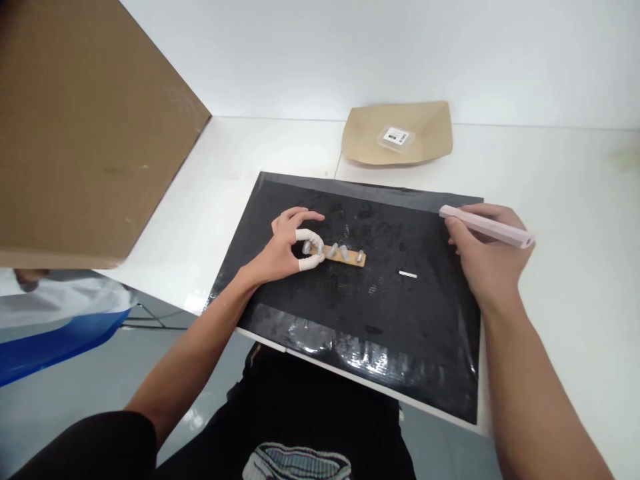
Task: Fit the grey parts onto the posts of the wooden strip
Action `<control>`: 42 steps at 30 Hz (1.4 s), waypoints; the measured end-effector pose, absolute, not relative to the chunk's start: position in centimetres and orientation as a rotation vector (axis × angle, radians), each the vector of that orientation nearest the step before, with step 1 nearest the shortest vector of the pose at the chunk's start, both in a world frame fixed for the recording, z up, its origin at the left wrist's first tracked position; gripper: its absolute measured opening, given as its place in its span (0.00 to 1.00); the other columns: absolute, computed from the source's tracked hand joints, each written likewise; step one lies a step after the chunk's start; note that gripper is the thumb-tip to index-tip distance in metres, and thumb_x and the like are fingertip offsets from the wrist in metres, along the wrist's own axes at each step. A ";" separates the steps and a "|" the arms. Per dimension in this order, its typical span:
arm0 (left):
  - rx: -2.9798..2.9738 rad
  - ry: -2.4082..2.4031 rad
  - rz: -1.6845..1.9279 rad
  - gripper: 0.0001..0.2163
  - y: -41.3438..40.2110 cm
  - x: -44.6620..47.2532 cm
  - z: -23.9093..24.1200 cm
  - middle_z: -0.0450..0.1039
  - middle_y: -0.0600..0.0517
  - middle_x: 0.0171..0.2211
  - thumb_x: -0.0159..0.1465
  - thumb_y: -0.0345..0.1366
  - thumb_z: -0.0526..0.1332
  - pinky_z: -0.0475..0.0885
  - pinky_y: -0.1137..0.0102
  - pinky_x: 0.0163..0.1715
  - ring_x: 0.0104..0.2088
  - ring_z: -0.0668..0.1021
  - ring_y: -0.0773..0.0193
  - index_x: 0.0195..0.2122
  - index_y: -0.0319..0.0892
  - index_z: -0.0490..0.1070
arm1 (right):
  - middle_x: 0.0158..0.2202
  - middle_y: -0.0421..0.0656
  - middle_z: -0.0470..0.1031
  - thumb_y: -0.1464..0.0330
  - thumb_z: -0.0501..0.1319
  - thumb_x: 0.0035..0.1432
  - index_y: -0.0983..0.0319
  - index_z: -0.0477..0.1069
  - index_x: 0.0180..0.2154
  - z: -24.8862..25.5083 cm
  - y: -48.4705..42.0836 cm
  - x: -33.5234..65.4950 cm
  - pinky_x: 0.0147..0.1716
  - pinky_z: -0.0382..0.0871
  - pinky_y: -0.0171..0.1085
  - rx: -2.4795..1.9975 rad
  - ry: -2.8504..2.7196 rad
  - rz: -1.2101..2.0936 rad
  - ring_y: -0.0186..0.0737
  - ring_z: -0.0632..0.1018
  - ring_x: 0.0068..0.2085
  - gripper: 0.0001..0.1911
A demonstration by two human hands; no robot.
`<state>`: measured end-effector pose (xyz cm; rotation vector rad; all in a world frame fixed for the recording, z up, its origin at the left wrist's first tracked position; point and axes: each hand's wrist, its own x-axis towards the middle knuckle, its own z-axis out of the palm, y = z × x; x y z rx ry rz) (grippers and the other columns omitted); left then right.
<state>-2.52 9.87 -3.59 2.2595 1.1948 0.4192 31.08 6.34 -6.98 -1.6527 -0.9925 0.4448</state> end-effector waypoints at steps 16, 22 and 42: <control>2.309 1.209 0.442 0.04 9.8 -2.5 -4.1 0.72 0.53 0.64 0.60 0.31 0.69 0.53 0.46 0.68 0.69 0.63 0.48 0.36 0.46 0.78 | 0.28 0.40 0.78 0.58 0.75 0.47 0.60 0.80 0.39 -7.0 6.3 31.1 0.20 0.66 0.35 -1.686 -1.017 0.454 0.37 0.75 0.24 0.18; 2.304 1.205 0.432 0.05 9.9 -2.5 -4.1 0.71 0.52 0.65 0.61 0.31 0.69 0.53 0.45 0.67 0.69 0.63 0.47 0.37 0.47 0.78 | 0.28 0.40 0.78 0.58 0.75 0.48 0.60 0.80 0.39 -7.2 6.2 31.1 0.22 0.67 0.36 -1.692 -1.041 0.442 0.36 0.75 0.24 0.18; 2.386 1.147 0.399 0.02 10.2 -2.6 -3.4 0.73 0.54 0.63 0.64 0.34 0.68 0.52 0.44 0.66 0.70 0.63 0.47 0.34 0.48 0.80 | 0.31 0.41 0.79 0.58 0.75 0.47 0.59 0.81 0.38 -7.3 6.2 31.1 0.25 0.68 0.38 -1.692 -1.041 0.446 0.37 0.76 0.25 0.18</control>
